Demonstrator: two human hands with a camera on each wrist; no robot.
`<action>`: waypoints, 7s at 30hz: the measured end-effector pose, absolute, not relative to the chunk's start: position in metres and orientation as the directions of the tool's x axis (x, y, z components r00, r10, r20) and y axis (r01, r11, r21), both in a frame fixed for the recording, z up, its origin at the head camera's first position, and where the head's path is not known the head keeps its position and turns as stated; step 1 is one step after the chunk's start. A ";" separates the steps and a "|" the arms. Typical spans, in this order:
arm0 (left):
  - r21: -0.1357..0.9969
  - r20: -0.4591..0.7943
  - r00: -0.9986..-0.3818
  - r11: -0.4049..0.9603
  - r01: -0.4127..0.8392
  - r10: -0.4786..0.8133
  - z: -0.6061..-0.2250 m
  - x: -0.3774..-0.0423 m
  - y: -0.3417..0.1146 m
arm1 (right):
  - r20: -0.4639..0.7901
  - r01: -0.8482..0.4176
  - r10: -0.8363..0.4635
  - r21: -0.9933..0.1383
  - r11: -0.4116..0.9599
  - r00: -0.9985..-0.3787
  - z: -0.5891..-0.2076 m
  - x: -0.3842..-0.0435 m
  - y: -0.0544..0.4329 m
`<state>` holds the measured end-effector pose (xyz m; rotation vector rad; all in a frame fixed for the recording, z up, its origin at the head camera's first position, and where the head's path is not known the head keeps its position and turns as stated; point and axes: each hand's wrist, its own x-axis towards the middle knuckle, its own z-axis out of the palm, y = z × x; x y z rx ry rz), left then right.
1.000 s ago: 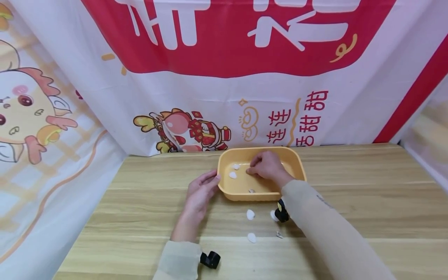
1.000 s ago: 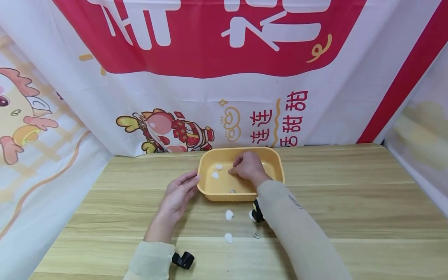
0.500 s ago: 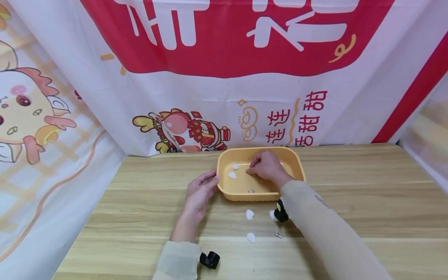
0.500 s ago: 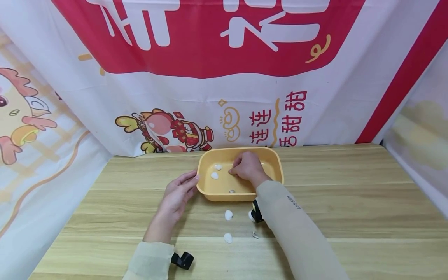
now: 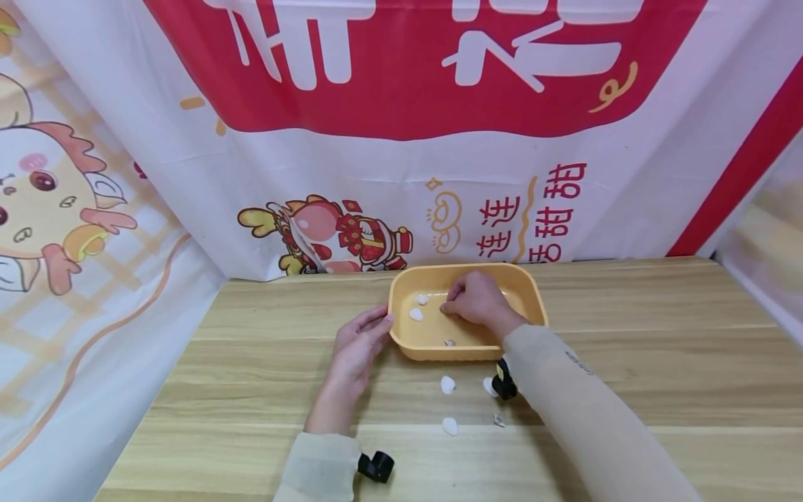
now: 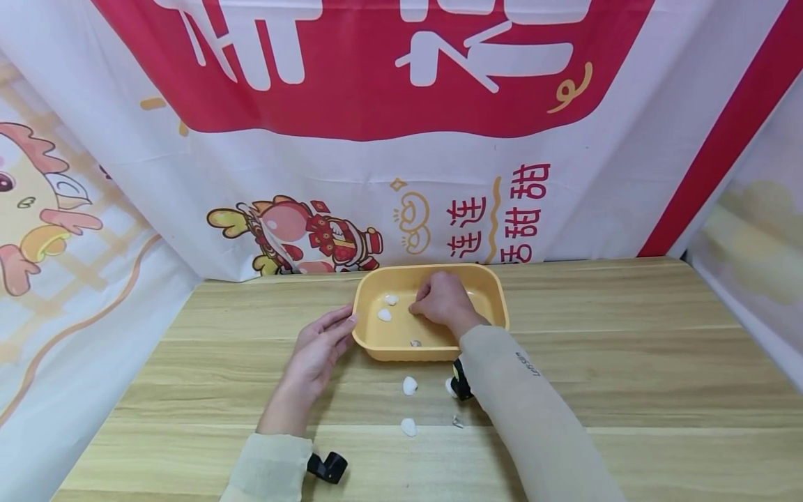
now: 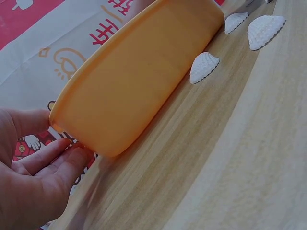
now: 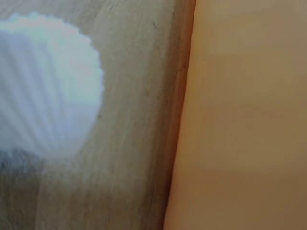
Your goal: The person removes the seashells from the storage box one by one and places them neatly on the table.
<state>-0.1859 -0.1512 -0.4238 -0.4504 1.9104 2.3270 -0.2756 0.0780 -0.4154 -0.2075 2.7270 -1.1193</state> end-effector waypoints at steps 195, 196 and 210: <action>0.946 -0.291 -0.949 -0.187 -0.265 -0.124 -0.425 -0.183 -0.150 | -0.149 -0.026 -0.195 -0.727 0.686 -0.969 -0.428 -0.102 0.207; 0.946 -0.291 -0.948 -0.185 -0.266 -0.126 -0.425 -0.183 -0.150 | -0.148 -0.025 -0.194 -0.730 0.683 -0.970 -0.428 -0.102 0.207; 0.943 -0.304 -0.944 -0.180 -0.279 -0.126 -0.426 -0.183 -0.149 | -0.112 -0.015 -0.169 -0.791 0.611 -0.979 -0.405 -0.111 0.203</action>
